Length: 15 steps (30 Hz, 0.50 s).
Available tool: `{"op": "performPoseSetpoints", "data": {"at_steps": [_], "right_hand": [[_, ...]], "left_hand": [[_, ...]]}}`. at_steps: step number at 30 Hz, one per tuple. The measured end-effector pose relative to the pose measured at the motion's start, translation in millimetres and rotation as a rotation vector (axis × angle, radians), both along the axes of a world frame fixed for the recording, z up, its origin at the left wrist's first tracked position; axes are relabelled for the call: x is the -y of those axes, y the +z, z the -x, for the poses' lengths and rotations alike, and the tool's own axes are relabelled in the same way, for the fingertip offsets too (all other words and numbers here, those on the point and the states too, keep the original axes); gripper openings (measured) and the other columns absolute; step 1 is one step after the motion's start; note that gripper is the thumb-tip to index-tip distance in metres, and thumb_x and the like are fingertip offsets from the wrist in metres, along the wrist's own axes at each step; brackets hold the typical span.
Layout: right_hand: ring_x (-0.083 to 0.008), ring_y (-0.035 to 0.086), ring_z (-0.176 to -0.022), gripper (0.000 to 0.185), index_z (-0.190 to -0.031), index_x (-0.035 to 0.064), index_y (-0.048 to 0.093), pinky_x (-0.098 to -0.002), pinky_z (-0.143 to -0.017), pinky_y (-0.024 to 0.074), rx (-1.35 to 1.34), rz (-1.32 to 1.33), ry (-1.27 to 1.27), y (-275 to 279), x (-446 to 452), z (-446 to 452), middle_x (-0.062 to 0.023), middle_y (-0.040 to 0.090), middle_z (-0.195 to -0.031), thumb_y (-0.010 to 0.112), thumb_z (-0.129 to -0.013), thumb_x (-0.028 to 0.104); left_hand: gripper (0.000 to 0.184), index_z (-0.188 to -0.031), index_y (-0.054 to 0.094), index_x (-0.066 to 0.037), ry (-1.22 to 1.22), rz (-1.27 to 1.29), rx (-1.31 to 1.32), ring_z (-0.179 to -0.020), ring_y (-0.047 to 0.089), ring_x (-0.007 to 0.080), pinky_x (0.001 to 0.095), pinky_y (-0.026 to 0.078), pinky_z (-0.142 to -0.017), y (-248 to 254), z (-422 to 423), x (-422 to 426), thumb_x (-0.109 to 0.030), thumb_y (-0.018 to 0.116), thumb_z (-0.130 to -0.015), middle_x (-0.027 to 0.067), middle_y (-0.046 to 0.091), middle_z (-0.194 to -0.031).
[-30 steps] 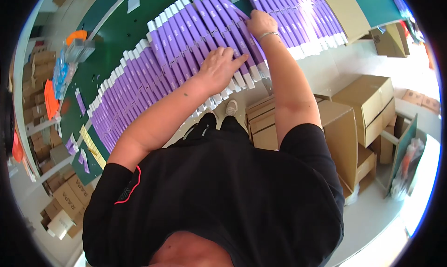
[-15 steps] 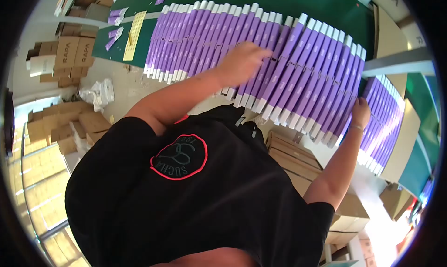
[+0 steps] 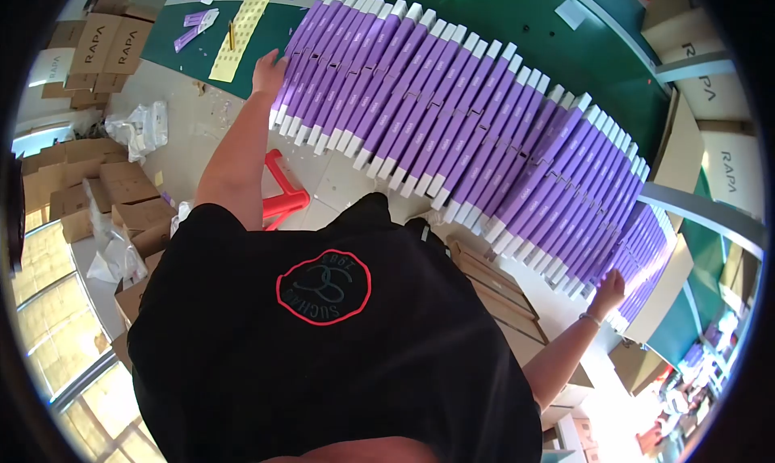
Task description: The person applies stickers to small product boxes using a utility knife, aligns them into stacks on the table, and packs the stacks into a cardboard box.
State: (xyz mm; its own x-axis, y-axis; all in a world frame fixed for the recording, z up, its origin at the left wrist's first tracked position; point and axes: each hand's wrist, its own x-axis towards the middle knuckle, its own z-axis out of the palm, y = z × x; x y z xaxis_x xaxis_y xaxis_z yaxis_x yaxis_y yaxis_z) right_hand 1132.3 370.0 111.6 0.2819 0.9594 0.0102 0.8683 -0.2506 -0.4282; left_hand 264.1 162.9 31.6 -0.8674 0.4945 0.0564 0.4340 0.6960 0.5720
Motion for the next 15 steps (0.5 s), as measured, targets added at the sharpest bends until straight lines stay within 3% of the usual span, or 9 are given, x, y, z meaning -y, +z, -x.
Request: {"op": "performPoseSetpoints", "data": {"at_steps": [6,11,15], "right_hand": [[-0.0087,0.06,-0.057,0.017,-0.097,0.0084,0.07,-0.0186,-0.045,0.0442,-0.249,0.086,-0.299,30,60,37,-0.0022,0.067,-0.074,0.062,-0.094,0.023],[-0.0091,0.061,-0.058,0.017,-0.098,0.0073,0.069,-0.0189,-0.044,0.045,-0.276,0.082,-0.374,40,86,58,-0.0022,0.067,-0.075,0.063,-0.094,0.022],[-0.0096,0.061,-0.058,0.017,-0.099,0.0069,0.069,-0.0189,-0.044,0.0447,-0.283,0.078,-0.4,44,104,71,-0.0027,0.067,-0.076,0.063,-0.094,0.022]], "left_hand": [[0.045,-0.132,0.06,-0.007,-0.042,-0.123,0.382,-0.11,0.061,0.023,0.0314,0.047,-0.098,8,13,-4,-0.029,0.063,-0.093,0.0116,0.065,-0.124],[0.049,-0.136,0.058,-0.007,-0.057,-0.237,0.752,-0.109,0.06,0.0159,0.0274,0.045,-0.098,28,16,-11,-0.03,0.064,-0.094,0.0083,0.066,-0.124],[0.046,-0.136,0.057,-0.007,-0.111,-0.257,0.74,-0.109,0.061,0.0174,0.0277,0.046,-0.098,24,23,-10,-0.027,0.061,-0.095,0.0083,0.066,-0.125]]}}
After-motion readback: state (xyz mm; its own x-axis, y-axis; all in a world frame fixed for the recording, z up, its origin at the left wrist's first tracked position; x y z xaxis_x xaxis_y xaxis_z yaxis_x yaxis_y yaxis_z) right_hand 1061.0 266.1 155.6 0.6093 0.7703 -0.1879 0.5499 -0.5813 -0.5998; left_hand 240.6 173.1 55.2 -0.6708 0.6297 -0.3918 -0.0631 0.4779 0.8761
